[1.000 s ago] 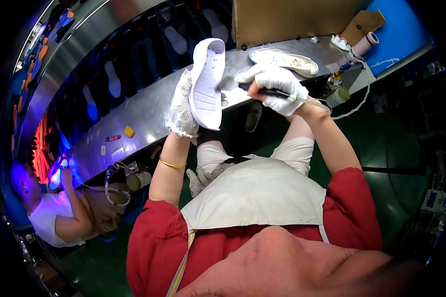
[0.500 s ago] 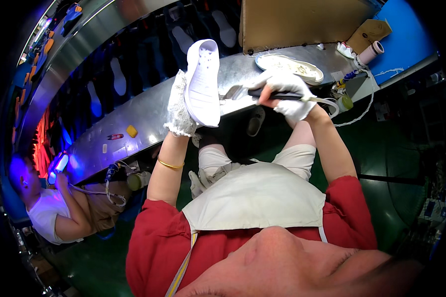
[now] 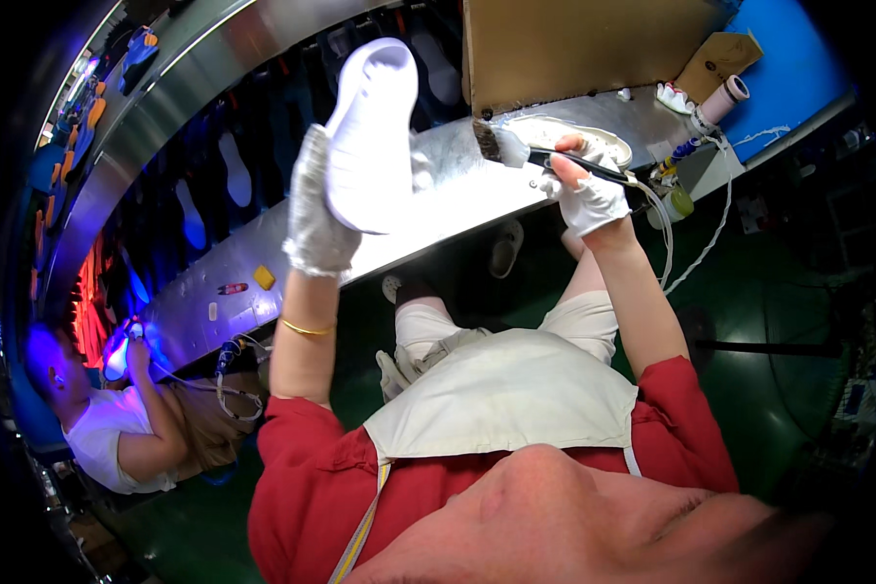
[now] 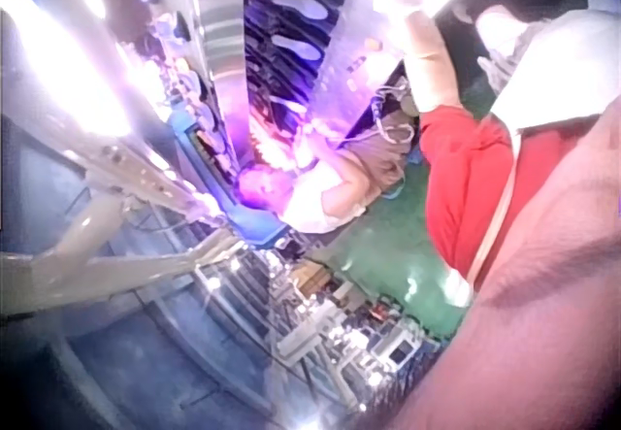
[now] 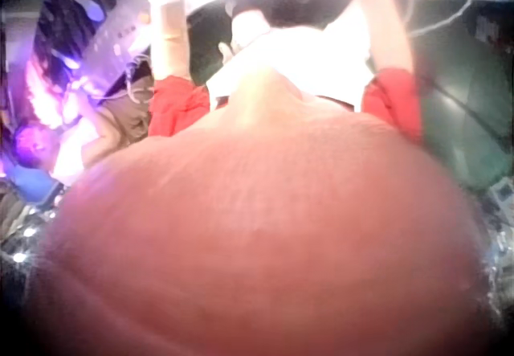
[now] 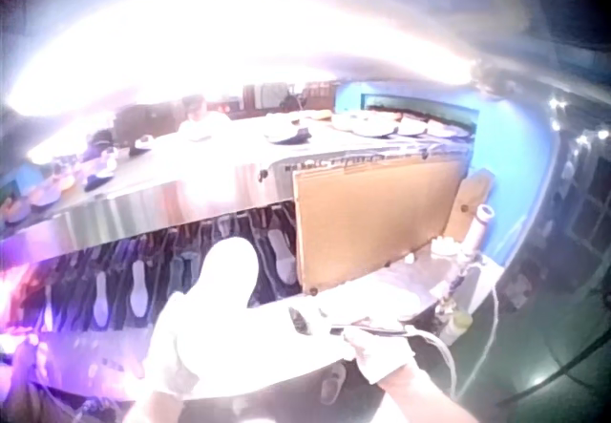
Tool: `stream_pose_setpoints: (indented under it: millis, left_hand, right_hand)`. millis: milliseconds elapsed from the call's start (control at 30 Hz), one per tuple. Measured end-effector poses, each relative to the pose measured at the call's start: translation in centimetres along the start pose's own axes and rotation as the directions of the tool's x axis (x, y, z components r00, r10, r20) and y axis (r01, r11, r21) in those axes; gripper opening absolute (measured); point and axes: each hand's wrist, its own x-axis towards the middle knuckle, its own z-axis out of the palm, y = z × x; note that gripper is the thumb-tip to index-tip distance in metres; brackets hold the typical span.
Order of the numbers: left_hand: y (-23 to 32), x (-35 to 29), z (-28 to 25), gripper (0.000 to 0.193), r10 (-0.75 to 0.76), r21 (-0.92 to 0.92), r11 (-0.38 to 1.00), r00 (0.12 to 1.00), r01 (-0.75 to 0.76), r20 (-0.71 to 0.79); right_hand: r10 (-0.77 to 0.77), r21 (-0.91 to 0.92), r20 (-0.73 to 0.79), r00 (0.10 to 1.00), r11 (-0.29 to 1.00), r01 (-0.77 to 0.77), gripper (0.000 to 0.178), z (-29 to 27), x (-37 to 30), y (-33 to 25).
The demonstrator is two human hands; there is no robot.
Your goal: The person applies adhesive to shoe soles using a brush, alternating between white and blue soles, and places them onto a conveyor belt.
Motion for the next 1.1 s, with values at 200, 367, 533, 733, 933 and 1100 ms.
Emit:
stream_pose_setpoints:
  millis: [200,367,533,733,933,1100]
  left_hand:
    - [12.1,11.0,-0.6,0.049,0.091,-0.319,0.944,0.996,-0.079,0.023]
    - [19.6,20.1,-5.0,0.029,0.076,-0.940,-0.148,0.952,0.306,0.298]
    - [22.1,18.5,-13.0,0.046,0.593,0.345,-0.782,0.789,0.518,0.160]
    - [27.3,12.7,-19.1,0.039,0.709,0.521,-0.425,0.630,0.740,-0.317]
    - [23.4,8.6,-17.5,0.030,0.720,0.721,-0.499,0.693,0.481,0.036]
    - [19.8,4.1,-10.3,0.038,0.842,0.956,0.032,0.523,-0.292,0.131]
  right_hand:
    - [0.044,-0.033,0.026,0.999,0.999,-0.043,0.020,0.9,-0.4,-0.3]
    - [0.031,-0.118,0.018,0.999,0.993,-0.028,0.020,-0.6,-0.9,0.3]
    - [0.090,-0.221,-0.005,0.996,0.971,-0.089,0.019,-0.2,-1.4,-0.2]
    - [0.101,-0.305,0.017,0.995,0.948,-0.091,0.018,-0.4,-1.6,0.8]
    - [0.093,-0.482,0.081,0.992,0.875,-0.043,0.021,0.4,-1.9,2.2]
    - [0.092,-0.424,0.079,0.993,0.904,-0.050,0.021,0.4,-2.3,1.7]
